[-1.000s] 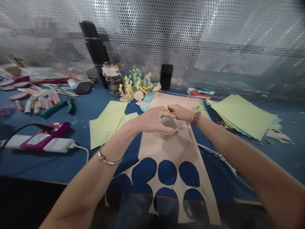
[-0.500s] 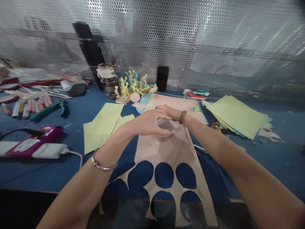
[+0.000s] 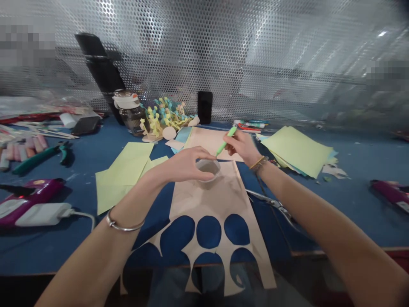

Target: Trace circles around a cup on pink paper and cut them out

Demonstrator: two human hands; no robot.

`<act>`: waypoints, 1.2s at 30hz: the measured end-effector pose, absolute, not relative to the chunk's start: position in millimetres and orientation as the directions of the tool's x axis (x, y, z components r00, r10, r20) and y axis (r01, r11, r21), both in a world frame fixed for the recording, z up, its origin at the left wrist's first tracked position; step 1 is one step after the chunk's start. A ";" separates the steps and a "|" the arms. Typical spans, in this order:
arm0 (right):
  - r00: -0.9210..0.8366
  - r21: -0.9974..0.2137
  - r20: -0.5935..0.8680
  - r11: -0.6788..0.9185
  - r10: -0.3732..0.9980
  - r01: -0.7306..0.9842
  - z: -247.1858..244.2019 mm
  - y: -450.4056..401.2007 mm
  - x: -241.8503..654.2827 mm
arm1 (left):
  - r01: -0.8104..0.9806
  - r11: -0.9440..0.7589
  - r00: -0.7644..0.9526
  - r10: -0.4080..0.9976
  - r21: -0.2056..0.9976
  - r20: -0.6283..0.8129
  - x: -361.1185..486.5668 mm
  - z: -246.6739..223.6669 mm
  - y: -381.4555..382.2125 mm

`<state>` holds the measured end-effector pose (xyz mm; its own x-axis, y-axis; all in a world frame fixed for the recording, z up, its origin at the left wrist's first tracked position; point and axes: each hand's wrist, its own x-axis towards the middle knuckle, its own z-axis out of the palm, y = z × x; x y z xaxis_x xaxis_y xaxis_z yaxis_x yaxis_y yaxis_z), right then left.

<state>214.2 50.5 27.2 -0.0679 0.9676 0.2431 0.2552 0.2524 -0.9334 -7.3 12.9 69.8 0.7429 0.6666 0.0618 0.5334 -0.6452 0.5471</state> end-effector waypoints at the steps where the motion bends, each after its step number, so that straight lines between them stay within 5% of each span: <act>1: -0.003 -0.943 0.256 0.251 0.967 0.217 29.9 37.3 224.9 | 0.541 -0.644 0.741 0.669 0.541 0.055 -6.9 71.0 12.8; 7: 0.245 -0.959 0.280 0.261 0.928 0.107 29.2 -54.4 300.9 | 0.576 -0.649 0.740 0.672 0.497 0.020 -6.2 72.7 16.4; 11: 0.603 -0.947 0.290 0.312 0.743 0.071 21.1 -95.7 352.5 | 0.589 -0.662 0.745 0.667 0.464 0.005 -4.9 73.2 20.1; 15: 0.652 -0.915 0.367 0.383 0.664 0.125 19.1 -116.4 361.7 | 0.620 -0.658 0.736 0.677 0.428 -0.026 -4.0 76.0 19.4; 20: 0.269 -0.793 0.546 0.387 0.793 0.470 27.9 -132.6 293.7 | 0.609 -0.655 0.746 0.664 0.447 -0.045 -4.7 78.7 16.0; 23: -0.171 -0.471 0.619 0.536 0.767 0.701 31.1 -136.6 236.8 | 0.581 -0.676 0.766 0.643 0.453 -0.021 -5.1 78.6 15.4; 27: -0.627 -0.025 0.534 0.752 0.567 0.658 22.7 -128.9 176.0 | 0.553 -0.701 0.777 0.629 0.451 0.026 -5.1 78.4 14.7; 31: -0.712 0.276 0.435 0.672 0.550 0.688 13.5 -114.9 139.4 | 0.523 -0.710 0.787 0.615 0.472 0.054 -6.4 74.9 16.6; 36: -0.700 0.435 0.375 0.551 0.608 0.712 10.6 -103.1 113.6 | 0.482 -0.718 0.788 0.605 0.502 0.109 -8.6 67.4 21.4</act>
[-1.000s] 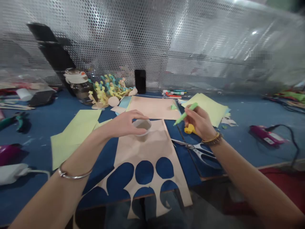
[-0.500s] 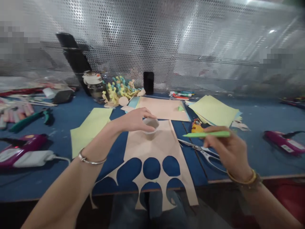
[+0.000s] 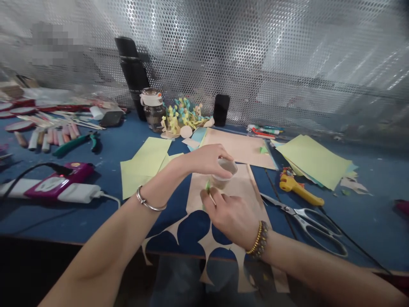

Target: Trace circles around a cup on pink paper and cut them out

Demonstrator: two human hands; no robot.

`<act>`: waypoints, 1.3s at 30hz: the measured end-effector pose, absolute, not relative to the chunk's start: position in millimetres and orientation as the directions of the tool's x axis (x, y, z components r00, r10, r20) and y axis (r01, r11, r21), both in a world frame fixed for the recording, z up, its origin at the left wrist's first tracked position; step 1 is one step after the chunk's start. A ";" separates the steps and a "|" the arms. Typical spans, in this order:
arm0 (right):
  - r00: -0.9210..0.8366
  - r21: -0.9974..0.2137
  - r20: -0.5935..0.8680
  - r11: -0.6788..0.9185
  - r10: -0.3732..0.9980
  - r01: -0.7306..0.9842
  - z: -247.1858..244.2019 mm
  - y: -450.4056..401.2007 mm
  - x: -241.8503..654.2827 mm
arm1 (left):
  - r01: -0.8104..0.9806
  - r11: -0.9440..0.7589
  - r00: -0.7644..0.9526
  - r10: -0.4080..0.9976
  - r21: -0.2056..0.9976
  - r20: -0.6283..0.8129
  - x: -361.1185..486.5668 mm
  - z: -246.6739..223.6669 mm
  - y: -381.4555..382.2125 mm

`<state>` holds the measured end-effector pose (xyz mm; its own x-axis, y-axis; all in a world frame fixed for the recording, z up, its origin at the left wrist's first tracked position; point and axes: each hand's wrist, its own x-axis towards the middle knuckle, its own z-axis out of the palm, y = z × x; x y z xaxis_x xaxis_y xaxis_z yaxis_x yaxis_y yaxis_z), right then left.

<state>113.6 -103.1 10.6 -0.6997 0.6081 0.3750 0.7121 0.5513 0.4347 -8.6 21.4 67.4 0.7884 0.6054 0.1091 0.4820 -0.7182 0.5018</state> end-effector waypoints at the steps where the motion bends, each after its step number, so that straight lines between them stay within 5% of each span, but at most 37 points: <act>1: -0.689 0.447 0.371 0.531 0.622 0.720 10.1 -101.3 110.2 | 0.480 -0.717 0.788 0.606 0.505 0.112 -8.8 66.5 22.1; 10: -0.627 0.435 0.241 0.496 0.740 0.752 8.2 -86.9 99.6 | 0.466 -0.721 0.791 0.599 0.513 0.125 -10.3 62.8 25.1; 28: -0.701 0.331 0.312 0.618 0.642 0.713 13.2 -112.6 140.4 | 0.490 -0.709 0.788 0.609 0.507 0.089 -9.1 70.6 19.7; 31: -0.633 0.111 0.409 0.652 0.658 0.750 23.4 -114.0 159.2 | 0.491 -0.706 0.790 0.608 0.510 0.081 -9.3 71.0 19.4; 35: -0.256 -0.345 0.491 0.455 0.833 0.821 42.9 -96.5 195.9 | 0.493 -0.706 0.791 0.607 0.509 0.077 -8.6 72.2 18.3; 39: 0.047 -0.752 0.371 0.270 0.927 0.601 45.8 -43.7 225.2 | 0.509 -0.698 0.785 0.616 0.504 0.060 -8.3 74.1 17.4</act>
